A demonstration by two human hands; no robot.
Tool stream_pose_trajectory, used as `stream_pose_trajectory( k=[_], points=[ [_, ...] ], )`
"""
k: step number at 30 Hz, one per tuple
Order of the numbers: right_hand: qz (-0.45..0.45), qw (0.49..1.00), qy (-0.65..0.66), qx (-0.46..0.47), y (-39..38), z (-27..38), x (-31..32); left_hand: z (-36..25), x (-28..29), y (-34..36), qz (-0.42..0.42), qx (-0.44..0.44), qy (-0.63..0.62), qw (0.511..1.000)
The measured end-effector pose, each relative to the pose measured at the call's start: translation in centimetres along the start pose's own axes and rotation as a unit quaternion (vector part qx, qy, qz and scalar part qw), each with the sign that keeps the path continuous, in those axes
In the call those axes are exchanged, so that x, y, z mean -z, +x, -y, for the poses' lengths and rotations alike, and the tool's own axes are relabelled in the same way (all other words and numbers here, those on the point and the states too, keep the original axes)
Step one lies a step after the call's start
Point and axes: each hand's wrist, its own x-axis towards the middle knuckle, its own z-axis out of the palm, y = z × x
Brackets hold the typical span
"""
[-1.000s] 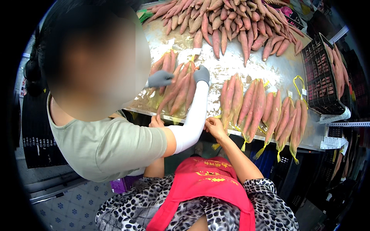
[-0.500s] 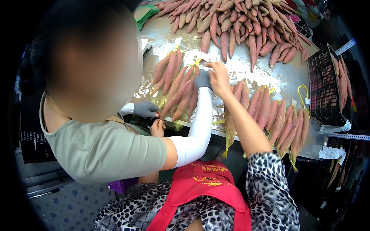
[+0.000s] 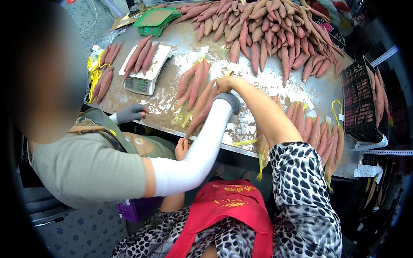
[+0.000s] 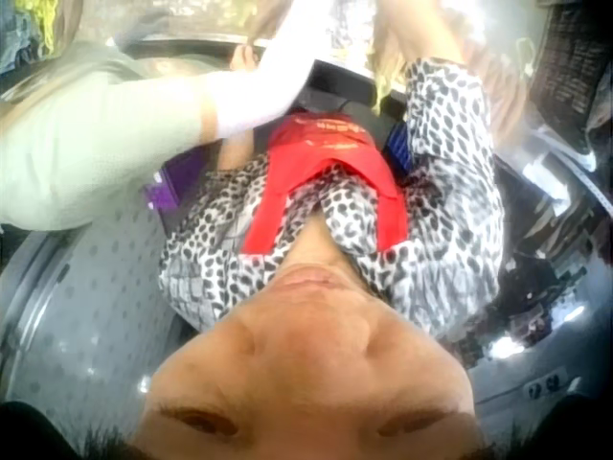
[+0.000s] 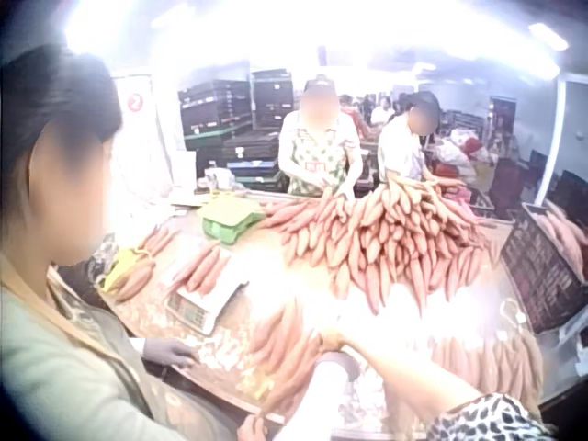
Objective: The person bundles sweet potatoes into yellow mesh bags, ties them with yellow strings, and places the finished bundles on a metal table. The person also tears printed labels from a roll and places them on the table.
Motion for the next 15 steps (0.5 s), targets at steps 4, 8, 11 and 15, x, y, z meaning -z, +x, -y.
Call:
stream_pose_trajectory(
  k=[4,8,11,15],
  points=[
    [-0.098,0.992,0.002,-0.082,-2.5,4.7,0.9,-3.5,2.7,-0.8,0.086,0.097,-0.028,0.991],
    [-0.402,0.877,-0.260,-0.039,-3.7,6.9,-4.0,-0.1,-1.1,-0.3,-0.011,-0.020,0.139,0.990],
    [-0.551,0.823,-0.086,-0.107,-4.0,9.0,-5.6,-3.9,-0.1,-0.7,-0.050,-0.006,0.135,0.989],
    [-0.430,0.785,0.136,-0.425,-7.8,4.7,-5.0,-3.2,1.9,-0.5,-0.005,0.037,0.135,0.990]
  ],
)
